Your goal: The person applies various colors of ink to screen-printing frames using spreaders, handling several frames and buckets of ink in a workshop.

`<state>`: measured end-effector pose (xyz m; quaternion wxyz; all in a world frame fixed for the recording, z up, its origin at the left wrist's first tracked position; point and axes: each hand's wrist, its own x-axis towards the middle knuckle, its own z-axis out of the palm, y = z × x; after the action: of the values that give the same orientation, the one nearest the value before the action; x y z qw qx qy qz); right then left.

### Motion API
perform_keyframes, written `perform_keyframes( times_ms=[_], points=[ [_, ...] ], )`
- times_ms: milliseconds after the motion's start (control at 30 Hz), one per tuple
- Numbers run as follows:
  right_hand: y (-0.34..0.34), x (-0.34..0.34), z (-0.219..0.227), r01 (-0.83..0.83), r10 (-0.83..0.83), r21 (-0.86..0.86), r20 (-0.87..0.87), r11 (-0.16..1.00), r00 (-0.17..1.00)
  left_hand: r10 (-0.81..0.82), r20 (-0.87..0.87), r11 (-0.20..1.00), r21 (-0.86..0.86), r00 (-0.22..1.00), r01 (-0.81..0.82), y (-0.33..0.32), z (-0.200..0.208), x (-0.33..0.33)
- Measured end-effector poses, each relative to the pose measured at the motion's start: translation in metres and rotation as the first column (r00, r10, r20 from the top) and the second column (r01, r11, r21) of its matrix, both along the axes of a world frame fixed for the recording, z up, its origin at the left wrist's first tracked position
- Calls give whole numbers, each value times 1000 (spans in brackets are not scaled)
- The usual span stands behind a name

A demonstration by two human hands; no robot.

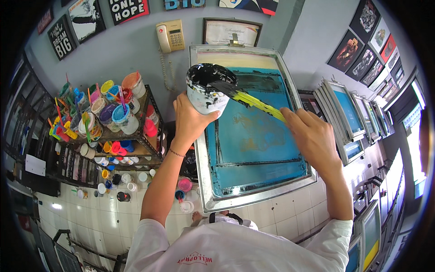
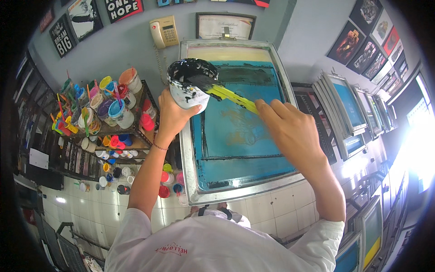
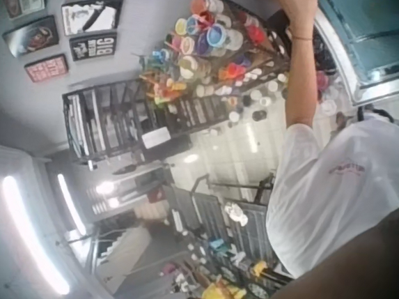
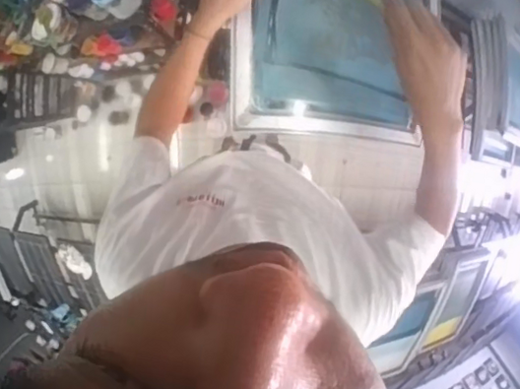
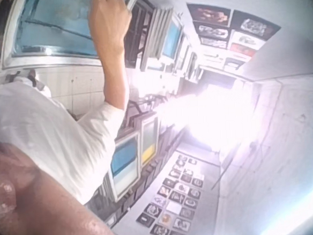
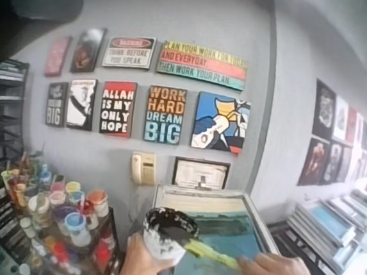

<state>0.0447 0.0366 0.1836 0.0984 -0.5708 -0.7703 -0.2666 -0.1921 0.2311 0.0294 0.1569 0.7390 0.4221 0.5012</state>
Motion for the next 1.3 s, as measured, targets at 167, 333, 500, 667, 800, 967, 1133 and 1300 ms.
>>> perform_keyframes(
  times_ms=[167, 333, 500, 667, 800, 967, 1133, 1300],
  points=[
    [-16, 17, -7, 43, -37, 58, -93, 997, 995, -28, 104, 988, -151, 994, 43, 11, -12, 1],
    [6, 71, -49, 129, -108, 32, -369, 991, 923, 142, 265, 958, -280, 954, -65, 12, -21, -5],
    [100, 152, -123, 345, -286, -6, -574, 939, 767, 14, 549, 960, -241, 836, 142, -8, -33, -17],
    [155, 204, -183, 537, -511, -143, -576, 831, 638, 10, 619, 934, -287, 786, 214, -38, -40, -38],
    [166, 196, -210, 446, -457, -203, -664, 872, 591, 49, 639, 939, -292, 768, 183, -59, -44, -54],
    [172, 127, -207, 308, -474, -363, -729, 879, 494, 82, 657, 943, -295, 750, 155, -72, -48, -66],
    [192, 55, -186, 114, -428, -455, -683, 883, 592, 139, 635, 933, -340, 760, 114, -83, -52, -77],
    [221, 47, -166, -85, -341, -549, -625, 832, 702, 154, 646, 931, -348, 748, 108, -93, -53, -88]
  ],
)
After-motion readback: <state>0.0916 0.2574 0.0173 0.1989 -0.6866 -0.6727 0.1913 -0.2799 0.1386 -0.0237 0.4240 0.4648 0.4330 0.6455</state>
